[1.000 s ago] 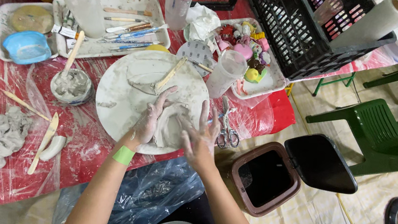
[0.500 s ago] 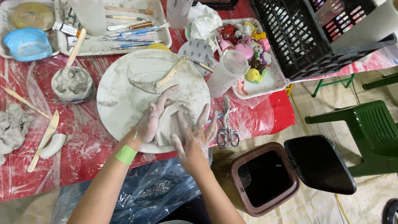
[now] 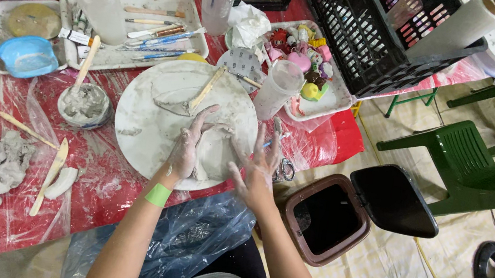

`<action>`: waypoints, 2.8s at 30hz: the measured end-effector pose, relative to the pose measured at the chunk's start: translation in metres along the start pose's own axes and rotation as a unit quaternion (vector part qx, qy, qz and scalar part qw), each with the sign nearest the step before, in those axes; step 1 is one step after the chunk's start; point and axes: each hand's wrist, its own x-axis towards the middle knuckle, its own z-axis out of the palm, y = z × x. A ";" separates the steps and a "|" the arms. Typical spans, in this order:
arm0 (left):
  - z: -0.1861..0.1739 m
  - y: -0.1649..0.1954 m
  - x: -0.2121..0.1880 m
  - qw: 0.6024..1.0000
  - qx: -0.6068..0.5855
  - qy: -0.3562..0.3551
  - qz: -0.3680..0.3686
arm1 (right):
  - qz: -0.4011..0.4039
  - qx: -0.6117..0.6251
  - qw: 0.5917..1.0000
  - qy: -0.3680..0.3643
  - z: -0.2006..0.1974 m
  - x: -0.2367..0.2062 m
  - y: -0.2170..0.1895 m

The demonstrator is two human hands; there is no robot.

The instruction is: The person shapes a small clay bowl by hand at a pottery work table, pressing and pinching the walls of the clay form with both hands on a round bat. They rotate the piece, add slip from a small bowl, and continue smoothing and thinning the walls throughout the clip.

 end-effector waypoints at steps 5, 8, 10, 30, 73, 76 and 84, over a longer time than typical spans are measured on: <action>0.008 -0.012 0.000 0.999 -0.001 0.033 0.016 | -0.024 -0.045 0.999 0.017 0.009 0.007 -0.021; 0.009 -0.018 -0.001 0.999 -0.007 0.047 0.011 | -0.063 -0.060 0.996 0.011 0.014 0.004 -0.031; 0.007 -0.020 -0.002 0.999 -0.023 0.038 0.002 | -0.078 -0.057 0.995 0.008 0.010 0.002 -0.027; -0.033 0.036 -0.078 0.966 0.205 0.153 0.023 | 0.019 0.084 0.992 -0.088 -0.003 0.011 -0.009; -0.005 -0.030 -0.100 0.835 0.459 0.294 -0.076 | -0.009 0.305 0.945 -0.115 0.066 0.061 -0.040; -0.001 -0.026 -0.098 0.843 0.468 0.260 -0.051 | -0.008 0.332 0.938 -0.104 0.072 0.057 -0.038; 0.014 0.014 -0.097 0.921 0.299 0.246 0.037 | 0.005 0.505 0.841 -0.194 0.058 0.063 -0.034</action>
